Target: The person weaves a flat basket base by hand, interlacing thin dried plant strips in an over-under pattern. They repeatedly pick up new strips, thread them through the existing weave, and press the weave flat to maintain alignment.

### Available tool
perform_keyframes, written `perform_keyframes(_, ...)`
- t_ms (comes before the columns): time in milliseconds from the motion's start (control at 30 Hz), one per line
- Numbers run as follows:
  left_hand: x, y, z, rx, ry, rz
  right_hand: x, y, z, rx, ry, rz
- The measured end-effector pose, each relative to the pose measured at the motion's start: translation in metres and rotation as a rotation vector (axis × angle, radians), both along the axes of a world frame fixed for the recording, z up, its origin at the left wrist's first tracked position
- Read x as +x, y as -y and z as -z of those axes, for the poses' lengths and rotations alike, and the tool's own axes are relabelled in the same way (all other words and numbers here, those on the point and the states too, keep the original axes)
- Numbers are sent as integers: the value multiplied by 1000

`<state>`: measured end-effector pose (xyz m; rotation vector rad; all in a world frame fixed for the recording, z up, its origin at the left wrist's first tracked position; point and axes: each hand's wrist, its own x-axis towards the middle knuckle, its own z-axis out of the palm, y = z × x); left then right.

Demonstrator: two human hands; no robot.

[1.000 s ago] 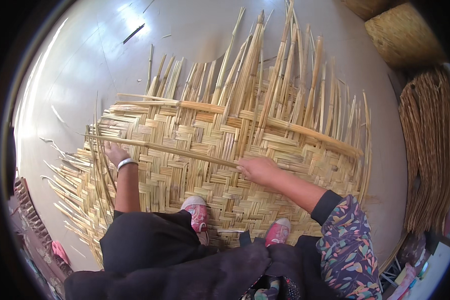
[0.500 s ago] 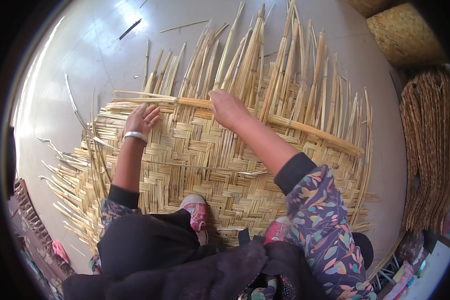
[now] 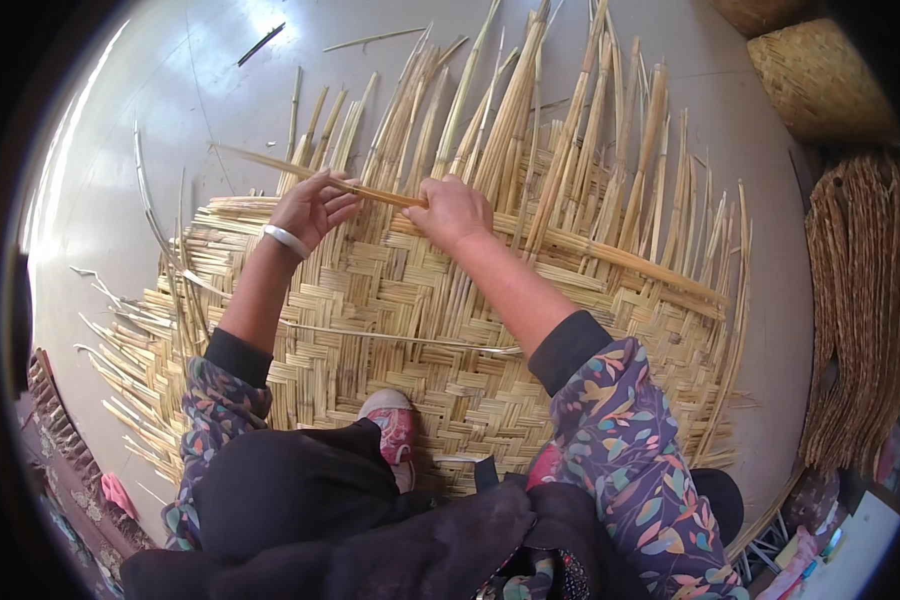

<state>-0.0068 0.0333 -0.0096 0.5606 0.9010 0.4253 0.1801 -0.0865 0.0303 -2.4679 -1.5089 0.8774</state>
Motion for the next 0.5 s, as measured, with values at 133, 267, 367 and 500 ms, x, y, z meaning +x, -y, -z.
perform_keyframes(133, 18, -9, -2, 96, -23, 111, -2, 2, 5, 95, 34, 34)
perform_keyframes(267, 28, -23, -5, 129, -68, 251, -2, 4, 6, 144, 31, 54)
perform_keyframes(367, 32, -28, -6, 442, -142, 477, -1, 3, 6, 163, 24, 100)
perform_keyframes(500, 46, -34, 9, 606, -355, 704, 2, 5, 12, 190, 17, 164)
